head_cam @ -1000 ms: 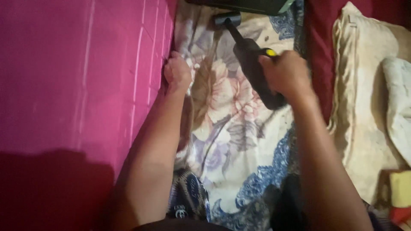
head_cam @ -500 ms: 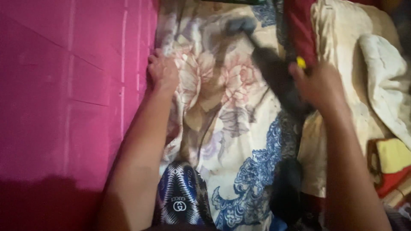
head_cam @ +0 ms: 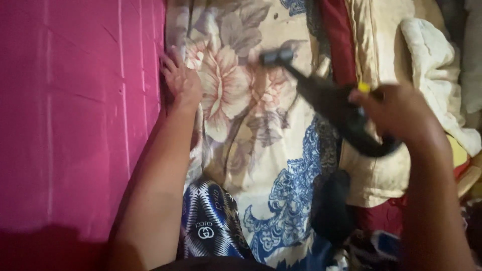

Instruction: Use a handheld vacuum cleaner nozzle to clean a patterned blanket and a blue rug on the floor.

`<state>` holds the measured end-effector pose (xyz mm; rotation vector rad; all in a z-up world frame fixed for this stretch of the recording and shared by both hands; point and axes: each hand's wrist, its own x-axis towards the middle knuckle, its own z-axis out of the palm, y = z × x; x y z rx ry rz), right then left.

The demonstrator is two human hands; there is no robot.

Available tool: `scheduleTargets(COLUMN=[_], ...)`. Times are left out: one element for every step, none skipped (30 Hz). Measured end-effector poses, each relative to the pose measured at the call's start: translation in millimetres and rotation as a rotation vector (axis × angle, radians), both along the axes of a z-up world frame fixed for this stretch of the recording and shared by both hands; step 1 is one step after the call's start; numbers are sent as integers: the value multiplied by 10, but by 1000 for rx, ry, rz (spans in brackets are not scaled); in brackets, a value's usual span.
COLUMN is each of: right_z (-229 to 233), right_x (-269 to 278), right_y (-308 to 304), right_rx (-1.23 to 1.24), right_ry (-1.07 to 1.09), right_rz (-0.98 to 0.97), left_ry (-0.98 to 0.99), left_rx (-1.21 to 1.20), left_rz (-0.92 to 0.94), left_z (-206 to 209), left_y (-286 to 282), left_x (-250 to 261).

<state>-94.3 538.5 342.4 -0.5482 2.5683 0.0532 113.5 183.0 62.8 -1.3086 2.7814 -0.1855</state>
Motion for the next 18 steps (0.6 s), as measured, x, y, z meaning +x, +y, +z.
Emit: scheduleTargets(right_z=[-154,-308,-450,-616,-782,-948,-1172,-1397,-1639,-1464,-1268,-1073,-1006,-942,-909,-652,-403,-163], right_x=[-118,-238,-377,-445,-512,-586,-702,-822,-913,-611,-332,-48,47,147,293,286,292,297], right_y=[-81,-164,-238,-372,-502,-640,-574,-519,-457,-266,-97,76,333,596,854,797,766,735], right_rx=[-1,-154,-303,-301,-414,-528,-528,-508,-485,-483,-374,-266,-260,-252,-247,-247,-123,1], right_ry=[-2,81,172,177,186,195,197,249,291,285,235,184,193,162,120,117,49,-18], right_rz=[-4,4,10,4,0,-3,-4,53,107,104,83,63,64,100,132,130,42,-46], left_ry=[-2,-93,-179,-174,-200,-226,-224,-228,-241,-248,-145,-42,-34,-18,-14,-18,-5,8], left_rx=[-1,-56,-106,-106,-18,69,68,181,296,299,395,490,495,619,737,738,748,758], left_rz=[-4,-125,-247,-254,-315,-377,-378,-302,-227,-229,-146,-61,-64,1,70,69,8,-53], left_z=[-48,-94,-156,-231,-293,-356,-327,-301,-271,-460,-633,-806,-598,-392,-180,-14,131,272], left_y=[22,43,73,134,190,236,318,389,466,423,350,278,361,448,518,610,735,862], left_x=[2,3,-37,-15,15,41,20,-5,11,-12,-68,-120,-146,-166,-116,-125,-116,-107])
